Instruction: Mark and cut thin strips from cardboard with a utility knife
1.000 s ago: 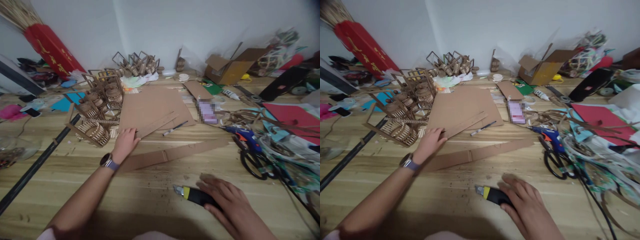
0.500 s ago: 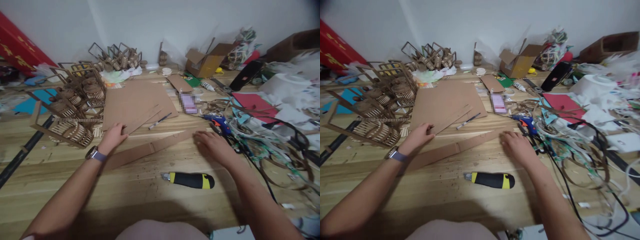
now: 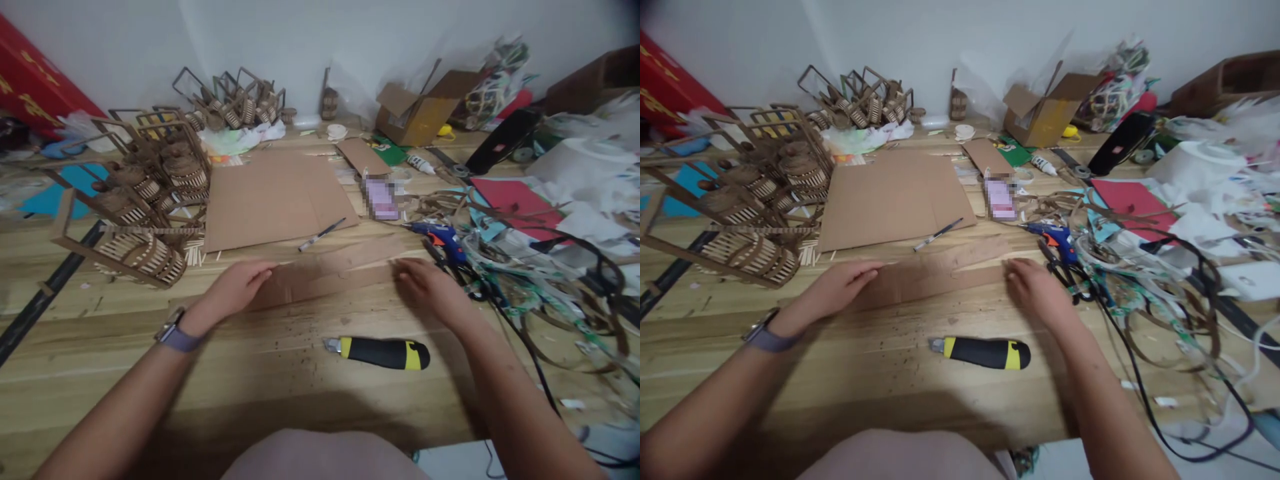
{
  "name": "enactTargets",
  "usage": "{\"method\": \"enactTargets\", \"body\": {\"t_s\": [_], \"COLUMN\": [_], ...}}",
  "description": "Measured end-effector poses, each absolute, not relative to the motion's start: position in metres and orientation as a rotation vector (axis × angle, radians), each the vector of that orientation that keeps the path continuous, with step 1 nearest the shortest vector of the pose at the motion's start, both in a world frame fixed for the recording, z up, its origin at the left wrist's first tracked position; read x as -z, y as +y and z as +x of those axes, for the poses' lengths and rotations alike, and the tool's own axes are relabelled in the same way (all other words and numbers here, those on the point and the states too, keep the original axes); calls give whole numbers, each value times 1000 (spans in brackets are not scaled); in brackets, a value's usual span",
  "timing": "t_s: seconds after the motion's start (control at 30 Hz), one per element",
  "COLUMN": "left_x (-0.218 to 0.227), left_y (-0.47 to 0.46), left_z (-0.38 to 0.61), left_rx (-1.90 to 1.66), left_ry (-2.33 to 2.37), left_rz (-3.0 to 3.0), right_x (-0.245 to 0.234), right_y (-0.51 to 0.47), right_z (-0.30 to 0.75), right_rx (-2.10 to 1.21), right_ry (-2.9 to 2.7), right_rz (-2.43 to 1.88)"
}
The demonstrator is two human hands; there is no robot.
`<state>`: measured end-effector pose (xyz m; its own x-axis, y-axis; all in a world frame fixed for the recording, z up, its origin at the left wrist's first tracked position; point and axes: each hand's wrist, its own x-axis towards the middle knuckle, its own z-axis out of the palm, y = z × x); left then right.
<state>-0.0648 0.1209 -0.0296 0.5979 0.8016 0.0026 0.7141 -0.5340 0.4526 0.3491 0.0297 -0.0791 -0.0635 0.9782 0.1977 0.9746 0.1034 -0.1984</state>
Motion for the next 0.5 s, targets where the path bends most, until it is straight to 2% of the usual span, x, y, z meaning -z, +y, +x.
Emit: {"method": "enactTargets", "body": {"t_s": [0.17,0.5], "left_x": [53,65], "left_y": [123,99], "left_z": [-31,-30], "left_rx": [-223,-261], "left_ry": [1075,969], "left_rz": [2495,2648], "right_x": [67,77], "right_y": [22,47], "right_z": [384,364], "right_rx": [94,-168], "right_ry": [-1867,-2219], "right_rz": [-2071,-1815]}}
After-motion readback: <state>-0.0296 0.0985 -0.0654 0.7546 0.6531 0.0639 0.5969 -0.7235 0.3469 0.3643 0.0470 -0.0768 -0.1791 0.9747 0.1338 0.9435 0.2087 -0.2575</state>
